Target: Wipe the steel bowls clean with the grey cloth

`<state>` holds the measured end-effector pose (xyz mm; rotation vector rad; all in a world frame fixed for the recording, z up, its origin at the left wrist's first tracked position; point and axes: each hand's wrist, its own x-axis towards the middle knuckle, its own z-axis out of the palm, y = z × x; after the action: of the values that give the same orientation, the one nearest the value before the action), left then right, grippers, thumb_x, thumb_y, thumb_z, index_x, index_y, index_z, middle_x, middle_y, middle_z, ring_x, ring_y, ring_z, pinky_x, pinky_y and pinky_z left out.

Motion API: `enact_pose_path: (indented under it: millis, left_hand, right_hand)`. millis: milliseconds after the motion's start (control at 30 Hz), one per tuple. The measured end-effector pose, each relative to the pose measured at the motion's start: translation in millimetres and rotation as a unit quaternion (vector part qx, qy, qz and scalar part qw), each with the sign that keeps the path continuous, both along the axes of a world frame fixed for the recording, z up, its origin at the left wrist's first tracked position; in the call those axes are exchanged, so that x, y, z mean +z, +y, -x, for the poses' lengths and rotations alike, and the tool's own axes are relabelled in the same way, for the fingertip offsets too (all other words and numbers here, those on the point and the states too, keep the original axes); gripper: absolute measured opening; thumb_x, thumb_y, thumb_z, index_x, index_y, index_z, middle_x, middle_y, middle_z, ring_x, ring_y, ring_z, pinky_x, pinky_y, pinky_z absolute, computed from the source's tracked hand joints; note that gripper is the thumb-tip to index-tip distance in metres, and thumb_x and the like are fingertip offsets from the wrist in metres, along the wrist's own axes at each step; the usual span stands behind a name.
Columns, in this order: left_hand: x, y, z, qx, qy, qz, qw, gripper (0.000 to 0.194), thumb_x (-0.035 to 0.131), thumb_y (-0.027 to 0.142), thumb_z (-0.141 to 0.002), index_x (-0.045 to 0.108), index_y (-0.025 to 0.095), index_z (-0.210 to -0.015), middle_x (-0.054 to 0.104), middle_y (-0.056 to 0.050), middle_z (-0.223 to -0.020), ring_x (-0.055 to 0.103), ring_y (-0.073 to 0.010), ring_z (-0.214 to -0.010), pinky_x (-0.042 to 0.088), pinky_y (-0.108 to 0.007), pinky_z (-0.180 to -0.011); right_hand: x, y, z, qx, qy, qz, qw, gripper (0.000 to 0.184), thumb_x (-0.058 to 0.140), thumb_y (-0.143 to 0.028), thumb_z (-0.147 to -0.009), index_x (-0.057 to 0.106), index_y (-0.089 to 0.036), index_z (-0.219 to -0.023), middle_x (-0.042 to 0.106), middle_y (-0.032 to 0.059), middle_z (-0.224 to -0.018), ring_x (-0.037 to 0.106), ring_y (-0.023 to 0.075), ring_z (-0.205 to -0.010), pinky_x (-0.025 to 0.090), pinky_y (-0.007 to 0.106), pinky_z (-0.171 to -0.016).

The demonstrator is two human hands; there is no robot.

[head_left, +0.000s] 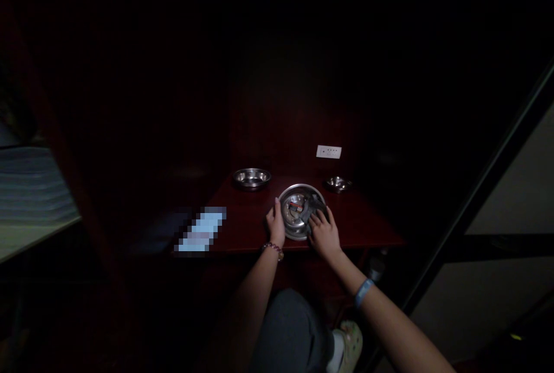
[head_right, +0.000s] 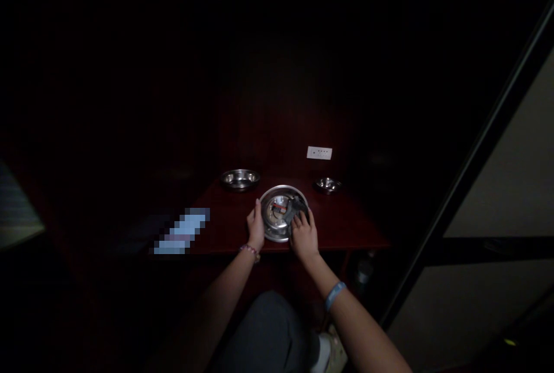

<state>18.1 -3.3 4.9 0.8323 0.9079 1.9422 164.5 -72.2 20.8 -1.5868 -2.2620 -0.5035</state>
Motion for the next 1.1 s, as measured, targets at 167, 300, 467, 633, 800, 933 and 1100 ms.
enact_pose_path:
  millis: [167, 300, 467, 633, 800, 933, 1100]
  left_hand:
    - [0.6, -1.9, 0.5, -0.012, -0.008, 0.003, 1.0, 0.065, 0.061, 0.073, -0.079, 0.074, 0.011, -0.092, 0.074, -0.011, -0.09, 0.065, -0.0193, -0.081, 0.051, -0.03, -0.076]
    - [0.4, -1.0, 0.2, -0.019, -0.029, 0.008, 0.999, 0.059, 0.06, 0.069, -0.082, 0.074, 0.013, -0.094, 0.074, -0.013, -0.096, 0.069, -0.0227, -0.088, 0.054, -0.034, -0.081]
    - [-2.1, 3.1, 1.3, -0.048, -0.062, 0.022, 0.997, 0.055, 0.059, 0.066, -0.086, 0.073, 0.015, -0.102, 0.074, -0.013, -0.106, 0.07, -0.0246, -0.099, 0.055, -0.037, -0.091]
    - [-3.9, 4.6, 4.4, -0.052, -0.103, 0.034, 0.993, 0.058, 0.059, 0.068, -0.086, 0.07, 0.016, -0.11, 0.073, -0.014, -0.111, 0.071, -0.0235, -0.1, 0.055, -0.038, -0.093]
    - [-3.0, 6.3, 6.3, -0.081, -0.149, 0.034, 0.985, 0.061, 0.055, 0.07, -0.087, 0.07, 0.016, -0.111, 0.074, -0.013, -0.113, 0.071, -0.0234, -0.104, 0.055, -0.037, -0.094]
    - [-5.7, 9.1, 7.0, -0.081, -0.154, 0.038, 0.984, 0.065, 0.052, 0.074, -0.087, 0.071, 0.017, -0.111, 0.074, -0.014, -0.115, 0.07, -0.0243, -0.108, 0.055, -0.038, -0.095]
    - [-9.0, 10.0, 6.1, -0.068, -0.142, 0.038, 0.987, 0.062, 0.05, 0.072, -0.089, 0.071, 0.018, -0.112, 0.074, -0.013, -0.113, 0.069, -0.0257, -0.111, 0.056, -0.039, -0.094]
  right_hand:
    - [-12.1, 0.6, 8.4, -0.033, 0.005, -0.021, 0.999, 0.05, 0.048, -0.024, -0.095, 0.057, -0.008, -0.141, 0.057, 0.017, -0.148, 0.041, 0.031, -0.148, 0.012, 0.048, -0.129]
    - [-17.6, -3.3, 17.4, -0.006, 0.025, 0.014, 1.0, 0.051, 0.047, -0.035, -0.098, 0.059, -0.009, -0.139, 0.063, 0.0146, -0.142, 0.046, 0.0309, -0.144, 0.018, 0.048, -0.127]
    - [-22.3, -7.1, 30.8, 0.031, 0.074, 0.044, 0.996, 0.053, 0.045, -0.046, -0.098, 0.062, -0.014, -0.137, 0.067, 0.0123, -0.138, 0.054, 0.0292, -0.136, 0.026, 0.045, -0.124]
    - [-22.6, -1.1, 41.8, 0.08, 0.112, 0.086, 0.987, 0.056, 0.056, -0.036, -0.092, 0.055, -0.015, -0.144, 0.063, 0.0124, -0.142, 0.053, 0.0291, -0.136, 0.031, 0.044, -0.121]
    - [-13.0, 7.3, 51.4, 0.073, 0.102, 0.082, 0.989, 0.051, 0.062, -0.03, -0.09, 0.058, -0.017, -0.139, 0.067, 0.0152, -0.135, 0.058, 0.0312, -0.128, 0.038, 0.046, -0.114]
    - [-6.8, 10.8, 58.9, 0.05, 0.068, 0.039, 0.996, 0.04, 0.058, -0.02, -0.093, 0.062, -0.019, -0.133, 0.072, 0.0157, -0.123, 0.06, 0.0305, -0.12, 0.043, 0.048, -0.107]
    - [-7.0, 12.6, 54.5, 0.064, 0.043, 0.008, 0.997, 0.042, 0.042, -0.014, -0.098, 0.063, -0.022, -0.134, 0.073, 0.0117, -0.122, 0.061, 0.0283, -0.118, 0.045, 0.047, -0.105]
